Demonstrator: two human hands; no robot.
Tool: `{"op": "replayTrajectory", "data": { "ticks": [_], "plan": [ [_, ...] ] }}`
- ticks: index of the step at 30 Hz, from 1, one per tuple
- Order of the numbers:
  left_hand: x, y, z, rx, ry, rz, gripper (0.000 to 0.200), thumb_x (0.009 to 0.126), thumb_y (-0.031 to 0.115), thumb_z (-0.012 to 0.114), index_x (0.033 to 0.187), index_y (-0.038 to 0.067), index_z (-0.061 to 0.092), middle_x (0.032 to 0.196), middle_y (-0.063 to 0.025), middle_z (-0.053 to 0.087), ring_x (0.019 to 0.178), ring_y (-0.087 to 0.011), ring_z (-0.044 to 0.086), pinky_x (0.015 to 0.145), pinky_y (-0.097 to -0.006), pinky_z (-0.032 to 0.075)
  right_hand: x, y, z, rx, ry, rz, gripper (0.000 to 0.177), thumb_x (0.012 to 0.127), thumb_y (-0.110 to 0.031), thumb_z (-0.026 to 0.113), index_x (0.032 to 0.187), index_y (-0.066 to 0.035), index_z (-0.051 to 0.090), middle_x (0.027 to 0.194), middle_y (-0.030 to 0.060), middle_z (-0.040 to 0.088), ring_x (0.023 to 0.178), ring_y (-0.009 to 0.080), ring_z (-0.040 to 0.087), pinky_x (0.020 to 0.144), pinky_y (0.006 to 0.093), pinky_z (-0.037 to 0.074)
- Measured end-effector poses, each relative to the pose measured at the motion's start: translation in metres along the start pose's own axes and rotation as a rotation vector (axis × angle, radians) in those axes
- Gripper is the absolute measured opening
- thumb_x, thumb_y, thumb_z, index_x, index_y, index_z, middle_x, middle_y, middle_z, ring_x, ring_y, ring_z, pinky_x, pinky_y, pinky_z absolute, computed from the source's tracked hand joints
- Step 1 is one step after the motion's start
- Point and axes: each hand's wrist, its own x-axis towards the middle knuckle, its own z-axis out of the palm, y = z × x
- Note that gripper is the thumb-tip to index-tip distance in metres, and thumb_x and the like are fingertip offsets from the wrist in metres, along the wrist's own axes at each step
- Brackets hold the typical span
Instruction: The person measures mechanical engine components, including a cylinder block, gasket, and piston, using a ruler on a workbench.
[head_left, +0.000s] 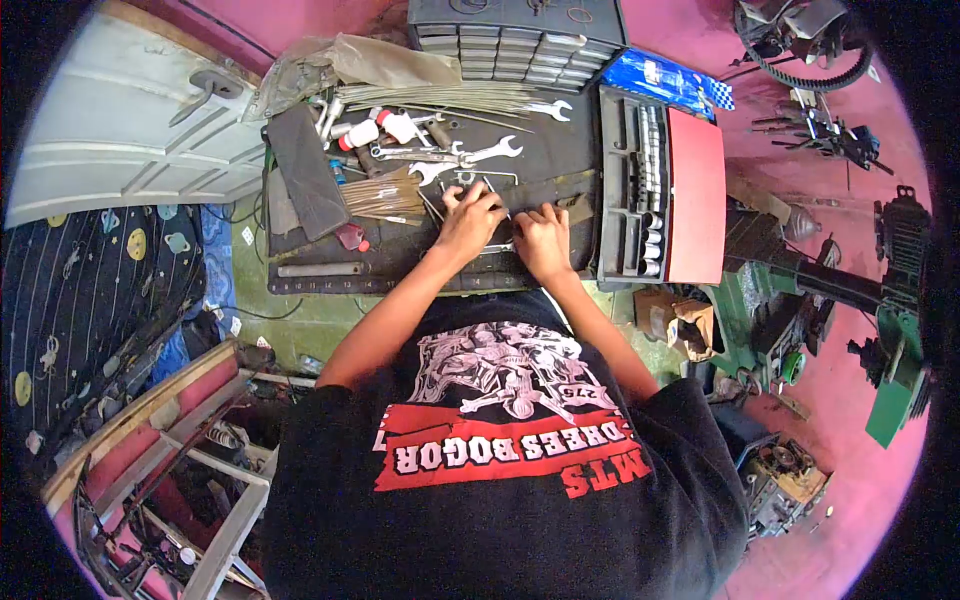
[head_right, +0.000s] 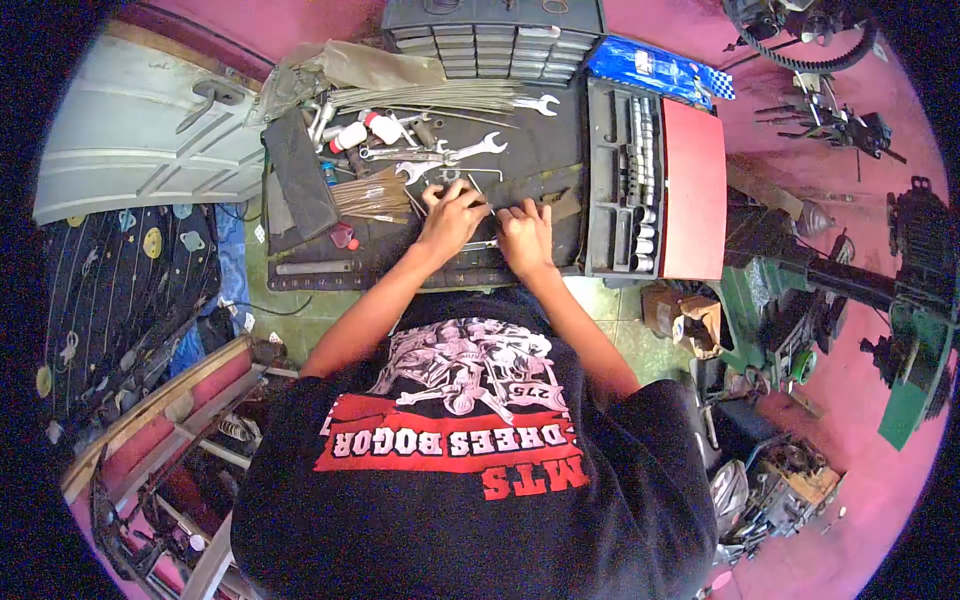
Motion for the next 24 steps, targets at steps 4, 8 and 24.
{"op": "replayTrajectory", "data": {
  "ticks": [4,8,24],
  "plan": [
    [0.012,-0.012,0.001,0.051,-0.08,0.174,0.018,0.084,0.017,0.064,0.092,0.019,0.081,0.104,0.0063,0.067,0.118,-0.0178,0.055,0.099,-0.0589,0.034,-0.001,-0.006,-0.003,-0.026,0.004,0.075,0.017,0.074,-0.017,0.074,0.088,-0.01,0.069,0.089,0.0082,0.072,0.101,0.0289,0.06,0.09,0.0445,0.04],
    [0.023,-0.023,-0.002,0.111,-0.12,0.271,0.019,0.084,0.021,0.066,0.095,0.019,0.081,0.104,0.0061,0.068,0.117,-0.0178,0.056,0.098,-0.059,0.033,0.001,0.0,0.004,0.032,0.008,0.105,0.019,0.073,-0.018,0.075,0.09,-0.009,0.07,0.089,0.0085,0.072,0.102,0.0293,0.06,0.092,0.0454,0.039],
    [0.008,-0.031,-0.018,0.118,-0.034,0.168,0.017,0.086,0.01,0.065,0.099,0.014,0.075,0.102,0.0011,0.065,0.114,-0.02,0.058,0.098,-0.0571,0.033,0.036,0.005,-0.011,-0.046,-0.074,-0.007,0.026,0.072,-0.024,0.08,0.097,-0.016,0.077,0.098,0.0033,0.071,0.111,0.0269,0.057,0.095,0.0523,0.039]
  ]
}}
